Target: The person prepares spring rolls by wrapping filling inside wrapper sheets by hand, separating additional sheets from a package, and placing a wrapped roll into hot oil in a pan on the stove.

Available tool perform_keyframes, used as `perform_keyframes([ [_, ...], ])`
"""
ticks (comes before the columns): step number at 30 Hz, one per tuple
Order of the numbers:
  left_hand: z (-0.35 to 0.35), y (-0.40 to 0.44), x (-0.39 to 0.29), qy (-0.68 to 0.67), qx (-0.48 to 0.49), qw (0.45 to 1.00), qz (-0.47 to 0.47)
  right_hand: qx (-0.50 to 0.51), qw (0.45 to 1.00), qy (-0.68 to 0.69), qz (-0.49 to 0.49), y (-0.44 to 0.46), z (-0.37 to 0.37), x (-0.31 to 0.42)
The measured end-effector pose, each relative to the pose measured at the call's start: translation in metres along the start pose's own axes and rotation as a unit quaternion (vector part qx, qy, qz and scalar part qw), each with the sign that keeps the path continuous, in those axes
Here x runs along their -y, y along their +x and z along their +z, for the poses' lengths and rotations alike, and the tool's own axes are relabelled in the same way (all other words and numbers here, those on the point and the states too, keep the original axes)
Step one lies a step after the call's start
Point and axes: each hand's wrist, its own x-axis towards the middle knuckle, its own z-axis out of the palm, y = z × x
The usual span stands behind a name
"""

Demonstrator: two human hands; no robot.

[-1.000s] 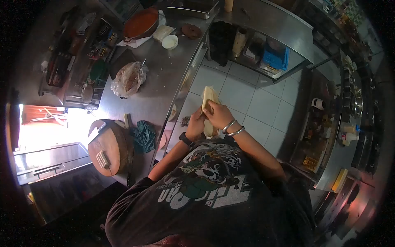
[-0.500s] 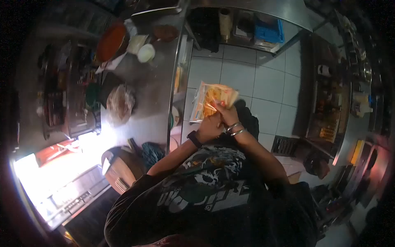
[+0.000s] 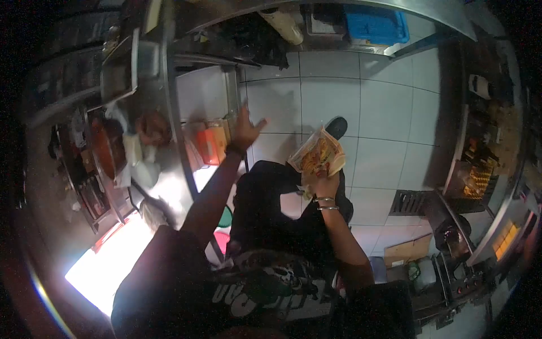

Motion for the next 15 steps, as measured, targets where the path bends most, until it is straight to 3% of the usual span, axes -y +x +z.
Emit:
perform_keyframes([
  [1,0.0,0.045,0.005,0.067,-0.018,0.998,0.008,-0.039,0.994,-0.066,-0.075,0.011,0.01,-0.004],
  [5,0.035,0.209,0.099,0.222,-0.088,0.97,0.053,-0.045,0.995,-0.085,-0.026,0.058,0.035,-0.054],
  [9,0.064,0.357,0.161,0.315,-0.078,0.945,0.04,-0.022,0.995,-0.083,0.045,0.093,0.056,-0.138],
  [14,0.096,0.434,0.201,0.376,-0.013,0.926,-0.014,-0.076,0.996,-0.025,0.048,0.104,0.063,-0.143],
  [15,0.103,0.444,0.206,0.378,-0.003,0.926,-0.022,-0.031,0.995,-0.068,0.062,0.101,0.051,-0.152],
])
